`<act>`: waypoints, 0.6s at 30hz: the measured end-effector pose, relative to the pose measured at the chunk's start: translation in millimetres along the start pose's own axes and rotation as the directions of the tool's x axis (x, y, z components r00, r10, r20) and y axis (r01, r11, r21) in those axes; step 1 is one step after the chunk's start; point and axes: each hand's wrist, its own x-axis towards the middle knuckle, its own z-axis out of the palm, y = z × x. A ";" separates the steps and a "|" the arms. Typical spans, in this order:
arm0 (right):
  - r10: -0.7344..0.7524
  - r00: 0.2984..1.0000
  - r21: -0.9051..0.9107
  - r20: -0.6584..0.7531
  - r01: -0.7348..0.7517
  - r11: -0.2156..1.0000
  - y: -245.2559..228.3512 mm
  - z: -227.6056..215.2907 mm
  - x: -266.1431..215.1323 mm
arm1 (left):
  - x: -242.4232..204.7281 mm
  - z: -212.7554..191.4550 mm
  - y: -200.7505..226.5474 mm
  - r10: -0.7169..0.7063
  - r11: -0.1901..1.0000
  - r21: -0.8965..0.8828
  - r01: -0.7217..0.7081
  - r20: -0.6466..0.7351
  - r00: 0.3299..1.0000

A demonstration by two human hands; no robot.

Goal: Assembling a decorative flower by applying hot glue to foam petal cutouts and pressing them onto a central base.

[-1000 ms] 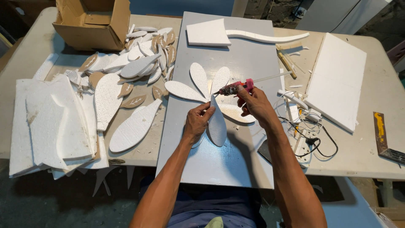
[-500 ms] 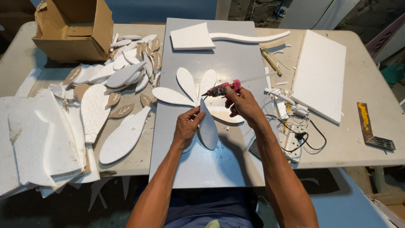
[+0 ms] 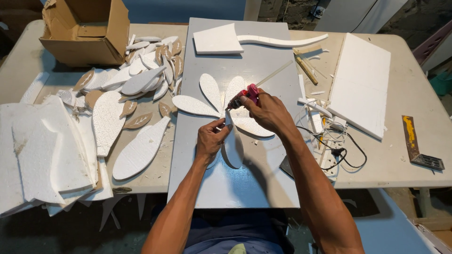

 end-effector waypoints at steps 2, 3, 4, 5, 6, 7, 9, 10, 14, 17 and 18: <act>-0.006 1.000 -0.053 -0.006 0.006 0.999 -11.8 -4.1 -4.1 | -0.6 -0.1 1.6 0.009 1.000 0.012 -0.009 0.000 1.000; -0.015 1.000 -0.106 -0.013 0.013 0.994 -18.1 -6.2 -5.8 | -0.6 -0.3 2.5 0.020 1.000 0.024 -0.020 -0.002 1.000; -0.015 1.000 -0.107 -0.011 0.013 0.994 -17.2 -6.3 -6.6 | -0.7 -0.2 2.9 0.019 1.000 0.023 -0.019 -0.003 1.000; 0.002 1.000 -0.115 -0.014 -0.003 0.993 -17.2 -6.4 -6.9 | -0.2 -0.6 3.8 0.020 1.000 0.017 -0.019 -0.009 1.000; 0.018 1.000 -0.122 -0.017 -0.020 0.992 -17.3 -6.5 -7.3 | 0.2 -1.2 4.8 0.020 1.000 0.011 -0.020 -0.015 1.000; 0.014 1.000 -0.124 -0.015 -0.016 0.992 -19.8 -10.9 -11.2 | 1.2 -1.5 3.3 0.021 1.000 0.010 -0.021 -0.020 1.000; 0.025 0.992 -0.050 -0.120 -0.031 0.998 -24.6 -19.0 -19.4 | 2.4 -2.4 -0.4 -0.002 0.999 -0.034 0.002 -0.008 1.000; 0.021 0.993 -0.054 -0.117 -0.028 0.998 -6.6 -14.0 -12.0 | 3.4 -3.7 -1.9 -0.002 0.999 -0.036 0.001 -0.013 1.000; -0.193 0.932 -0.011 -0.308 0.200 0.980 42.4 -1.6 -4.6 | 7.9 -5.9 -6.9 -0.018 0.999 -0.032 0.018 0.006 1.000; -0.425 0.836 -0.212 -0.346 0.371 0.904 94.3 15.0 1.8 | 7.6 -6.2 -5.4 -0.022 0.999 -0.025 0.022 0.012 1.000; -0.563 0.764 -0.382 -0.315 0.441 0.812 116.9 22.2 7.4 | 7.2 -6.4 -3.8 -0.024 1.000 -0.020 0.024 0.011 1.000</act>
